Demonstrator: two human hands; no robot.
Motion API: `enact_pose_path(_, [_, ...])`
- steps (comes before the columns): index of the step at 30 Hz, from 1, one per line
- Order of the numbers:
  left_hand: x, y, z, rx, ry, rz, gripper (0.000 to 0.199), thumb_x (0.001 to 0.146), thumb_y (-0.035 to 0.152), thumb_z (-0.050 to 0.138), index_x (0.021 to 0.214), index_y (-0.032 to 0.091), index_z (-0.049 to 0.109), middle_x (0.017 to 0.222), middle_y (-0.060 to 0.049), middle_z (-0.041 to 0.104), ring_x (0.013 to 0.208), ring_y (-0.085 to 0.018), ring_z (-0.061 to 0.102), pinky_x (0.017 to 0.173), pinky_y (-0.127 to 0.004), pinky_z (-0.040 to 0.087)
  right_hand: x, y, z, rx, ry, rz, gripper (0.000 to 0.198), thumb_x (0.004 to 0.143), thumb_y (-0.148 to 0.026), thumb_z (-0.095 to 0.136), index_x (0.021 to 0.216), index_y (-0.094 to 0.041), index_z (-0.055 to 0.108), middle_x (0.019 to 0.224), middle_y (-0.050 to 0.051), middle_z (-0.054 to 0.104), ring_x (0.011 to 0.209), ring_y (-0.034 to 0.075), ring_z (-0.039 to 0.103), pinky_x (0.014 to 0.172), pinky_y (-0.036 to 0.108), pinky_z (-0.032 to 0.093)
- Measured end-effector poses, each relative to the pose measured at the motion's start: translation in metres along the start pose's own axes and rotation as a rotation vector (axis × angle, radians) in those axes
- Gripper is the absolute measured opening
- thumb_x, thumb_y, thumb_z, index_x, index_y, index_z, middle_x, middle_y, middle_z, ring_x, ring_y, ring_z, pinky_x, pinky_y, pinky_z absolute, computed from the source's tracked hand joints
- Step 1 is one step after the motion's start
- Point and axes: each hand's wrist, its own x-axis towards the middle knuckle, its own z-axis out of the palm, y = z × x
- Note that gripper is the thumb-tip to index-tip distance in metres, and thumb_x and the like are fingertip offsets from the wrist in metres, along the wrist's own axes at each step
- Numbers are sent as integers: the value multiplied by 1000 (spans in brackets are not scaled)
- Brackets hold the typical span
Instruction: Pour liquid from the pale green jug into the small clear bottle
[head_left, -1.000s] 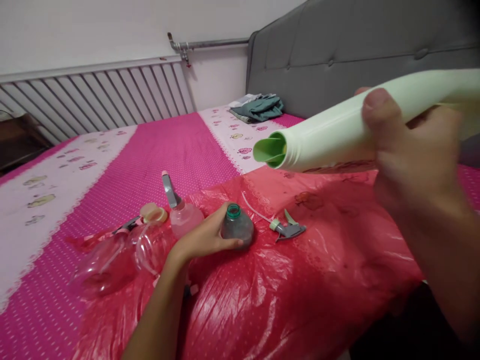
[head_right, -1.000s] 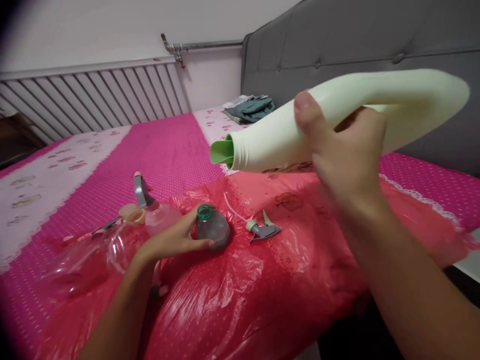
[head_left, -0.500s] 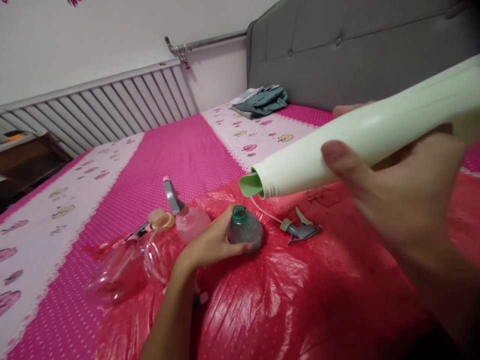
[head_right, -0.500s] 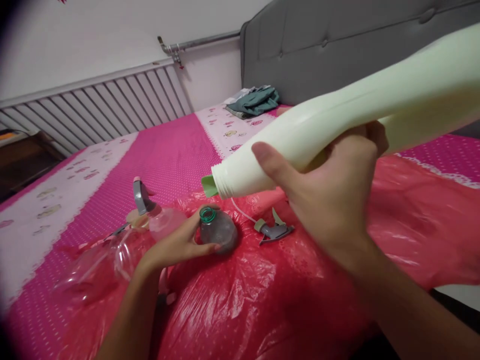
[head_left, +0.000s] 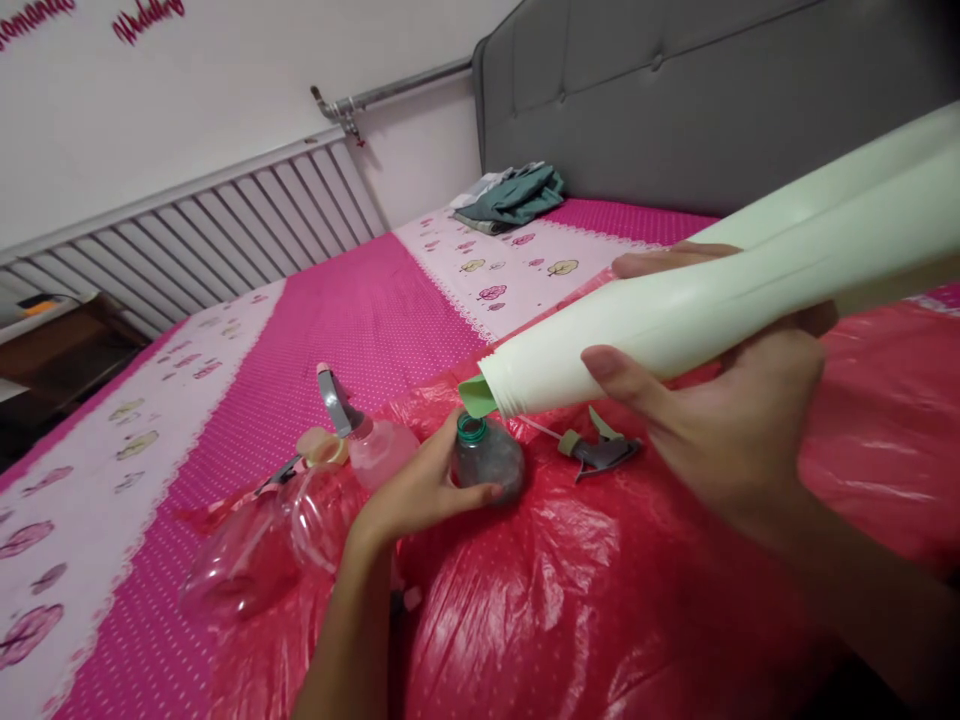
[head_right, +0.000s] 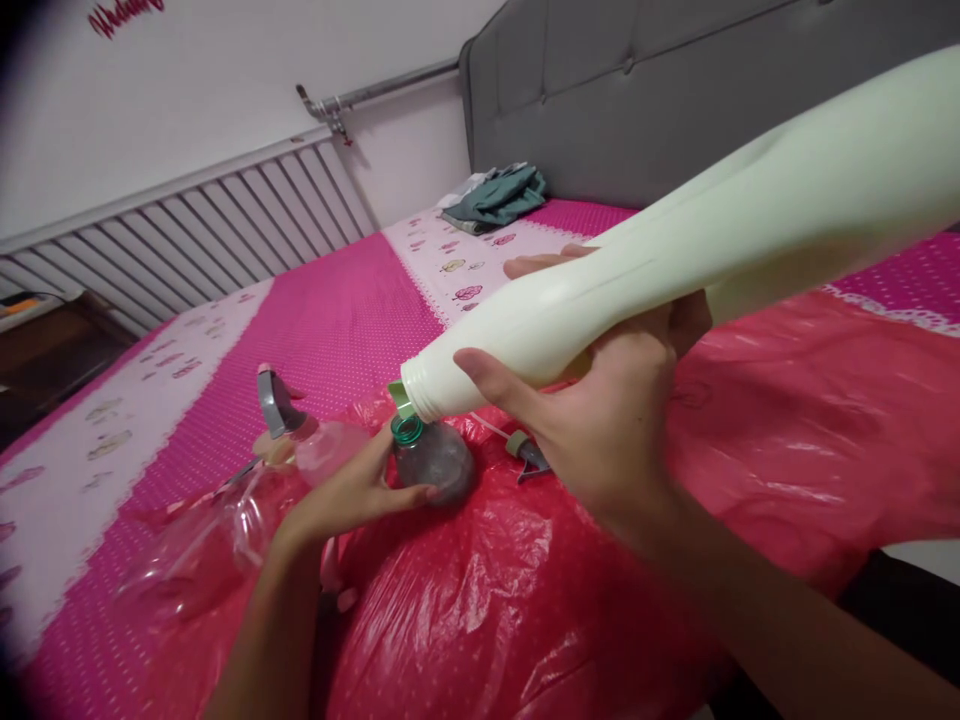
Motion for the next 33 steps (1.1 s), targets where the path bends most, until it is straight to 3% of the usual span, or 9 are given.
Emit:
enact_pose_path(3, [0, 0, 0, -11, 1, 13, 98, 86, 47, 82, 165, 25, 28, 171, -14, 38, 158, -40, 35, 131, -59, 30, -3, 3, 1, -21, -20, -153, 56, 97, -69, 70, 124, -20, 70, 130, 1, 59, 137, 26, 50, 129, 54, 28])
enact_pose_path(11, [0, -1, 1, -34, -1, 19, 92, 86, 47, 82, 161, 23, 35, 168, -14, 43, 154, -38, 42, 129, -58, 34, -4, 9, -1, -7, -70, -326, 46, 99, -52, 73, 126, -14, 67, 131, 3, 58, 137, 21, 49, 127, 40, 38])
enact_pose_path(20, [-1, -5, 2, -36, -7, 12, 97, 87, 47, 83, 164, 21, 30, 171, -15, 38, 157, -38, 37, 131, -57, 32, 0, 10, -2, -90, -115, -457, 46, 104, -56, 67, 130, -19, 62, 133, -4, 57, 142, 13, 44, 129, 29, 40])
enact_pose_path(28, [-1, -4, 3, -35, -1, 10, 96, 87, 44, 82, 164, 21, 30, 170, -14, 40, 156, -39, 39, 131, -59, 32, 4, 10, -4, -113, -112, -516, 50, 102, -61, 68, 125, -17, 64, 131, -1, 58, 140, 18, 46, 124, 37, 47])
enact_pose_path(33, [0, -6, 3, -31, 1, 19, 97, 85, 45, 83, 164, 20, 30, 169, -15, 41, 155, -41, 41, 130, -58, 33, 6, 12, -2, -117, -83, -594, 51, 103, -61, 68, 121, -14, 64, 127, -2, 59, 135, 18, 49, 120, 33, 48])
